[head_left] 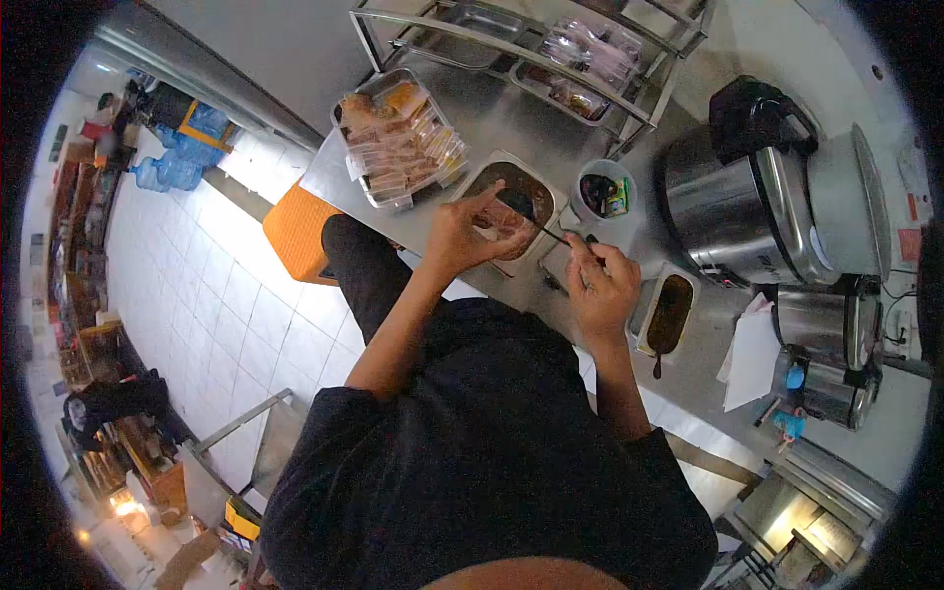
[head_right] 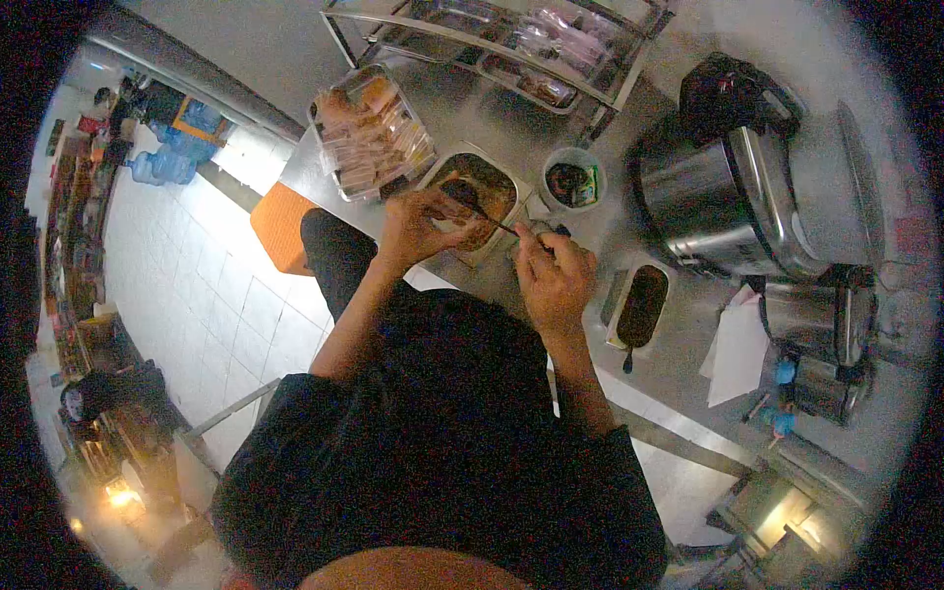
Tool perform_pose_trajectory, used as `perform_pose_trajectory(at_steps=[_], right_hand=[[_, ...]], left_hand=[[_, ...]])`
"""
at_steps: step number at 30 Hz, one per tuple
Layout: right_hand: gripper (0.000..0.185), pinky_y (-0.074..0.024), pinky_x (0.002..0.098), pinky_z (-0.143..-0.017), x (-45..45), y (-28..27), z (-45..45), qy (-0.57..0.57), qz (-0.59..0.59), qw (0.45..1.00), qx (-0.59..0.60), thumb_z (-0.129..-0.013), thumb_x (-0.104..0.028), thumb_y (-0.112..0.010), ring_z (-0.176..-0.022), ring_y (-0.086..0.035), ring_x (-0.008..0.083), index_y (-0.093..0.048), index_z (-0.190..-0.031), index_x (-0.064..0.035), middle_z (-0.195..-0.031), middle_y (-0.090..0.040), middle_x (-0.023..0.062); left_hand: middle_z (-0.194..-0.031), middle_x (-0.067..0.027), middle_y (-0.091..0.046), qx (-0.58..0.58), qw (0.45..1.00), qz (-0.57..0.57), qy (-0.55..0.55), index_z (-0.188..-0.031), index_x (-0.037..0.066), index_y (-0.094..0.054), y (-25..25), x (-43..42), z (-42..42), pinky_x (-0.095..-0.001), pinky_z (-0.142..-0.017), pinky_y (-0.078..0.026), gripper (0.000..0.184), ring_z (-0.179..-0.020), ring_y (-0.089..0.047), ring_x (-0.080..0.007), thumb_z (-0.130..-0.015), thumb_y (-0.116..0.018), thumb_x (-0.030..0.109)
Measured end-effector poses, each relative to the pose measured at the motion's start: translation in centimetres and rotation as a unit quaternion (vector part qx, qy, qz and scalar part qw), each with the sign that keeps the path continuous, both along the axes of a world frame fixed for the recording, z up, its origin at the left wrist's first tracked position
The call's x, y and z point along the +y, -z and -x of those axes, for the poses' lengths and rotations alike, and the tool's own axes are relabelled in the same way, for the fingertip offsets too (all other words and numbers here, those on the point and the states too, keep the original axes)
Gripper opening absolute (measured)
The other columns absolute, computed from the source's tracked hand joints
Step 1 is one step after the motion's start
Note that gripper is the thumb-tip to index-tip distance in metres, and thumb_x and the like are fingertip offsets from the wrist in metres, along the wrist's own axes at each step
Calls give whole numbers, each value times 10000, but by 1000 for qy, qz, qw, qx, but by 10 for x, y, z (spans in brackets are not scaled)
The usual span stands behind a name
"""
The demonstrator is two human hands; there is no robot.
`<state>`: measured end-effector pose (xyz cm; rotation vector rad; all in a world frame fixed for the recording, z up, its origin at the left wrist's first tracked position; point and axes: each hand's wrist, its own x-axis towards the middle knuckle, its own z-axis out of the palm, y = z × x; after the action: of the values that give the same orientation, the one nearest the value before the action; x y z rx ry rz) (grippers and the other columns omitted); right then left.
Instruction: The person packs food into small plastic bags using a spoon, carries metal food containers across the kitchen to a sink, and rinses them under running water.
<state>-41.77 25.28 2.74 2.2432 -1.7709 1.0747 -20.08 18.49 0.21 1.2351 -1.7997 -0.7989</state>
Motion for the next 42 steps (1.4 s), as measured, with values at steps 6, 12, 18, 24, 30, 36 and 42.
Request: perform_pose_trajectory(at_steps=[6,12,18,24,30,36,42], right_hand=[[354,-417,347,-698,1,-6,-4,-15,20,1000,10,-709,-131,-732,-713,-575,165,-726,-1058,-196,-830,-602,-31],[308,-419,344,-713,2,2,-7,-5,-18,999,-27,-749,-130,-716,-736,-585,179,-724,-1053,-179,-842,-612,-7],[353,-405,429,-838,-16,22,2,58,-244,956,-150,-790,-241,-708,-880,-602,234,-683,-1140,-201,-939,-646,40],[425,-227,571,-1002,-17,-17,-50,15,-51,995,85,-770,-376,-715,-1122,-525,250,-656,-1156,-209,-1035,-655,53],[256,-248,508,-1006,-30,5,-51,-89,-131,975,-158,-842,-316,-682,-1105,-537,244,-702,-1013,-128,-997,-660,51],[186,-442,360,-768,-26,-17,-52,-170,-180,910,-334,-899,-205,-639,-808,-620,225,-700,-898,-29,-802,-671,91],[153,-455,357,-721,-21,-19,-73,-133,-157,904,-375,-870,-176,-672,-742,-607,226,-707,-882,-28,-781,-672,86]], left_hand=[[-840,-63,-728,-43,999,20,-7,-1242,-15,-583,-4,2,-4,-284,-678,-553,722,-692,-699,-140,-654,-857,302],[-817,-117,-717,-32,999,36,-12,-1244,-5,-589,10,-1,-9,-299,-656,-551,750,-675,-697,-162,-634,-865,333],[-794,-134,-709,-6,998,42,-56,-1202,-2,-623,13,6,-13,-285,-635,-551,722,-658,-693,-169,-619,-877,340],[-799,-110,-713,62,995,-34,-73,-1175,-10,-637,-14,25,-9,-260,-633,-544,648,-672,-674,-116,-648,-874,283],[-828,-72,-713,255,952,-157,-64,-1066,-18,-685,-34,38,-15,-247,-641,-538,310,-712,-647,-95,-807,-762,134],[-802,-71,-709,199,972,-121,-30,-937,-16,-728,-25,45,-37,-229,-631,-529,118,-685,-638,-91,-889,-657,66],[-725,-47,-688,266,954,-133,-23,-884,-16,-735,-16,51,-34,-215,-571,-498,106,-641,-608,-68,-846,-696,76]])
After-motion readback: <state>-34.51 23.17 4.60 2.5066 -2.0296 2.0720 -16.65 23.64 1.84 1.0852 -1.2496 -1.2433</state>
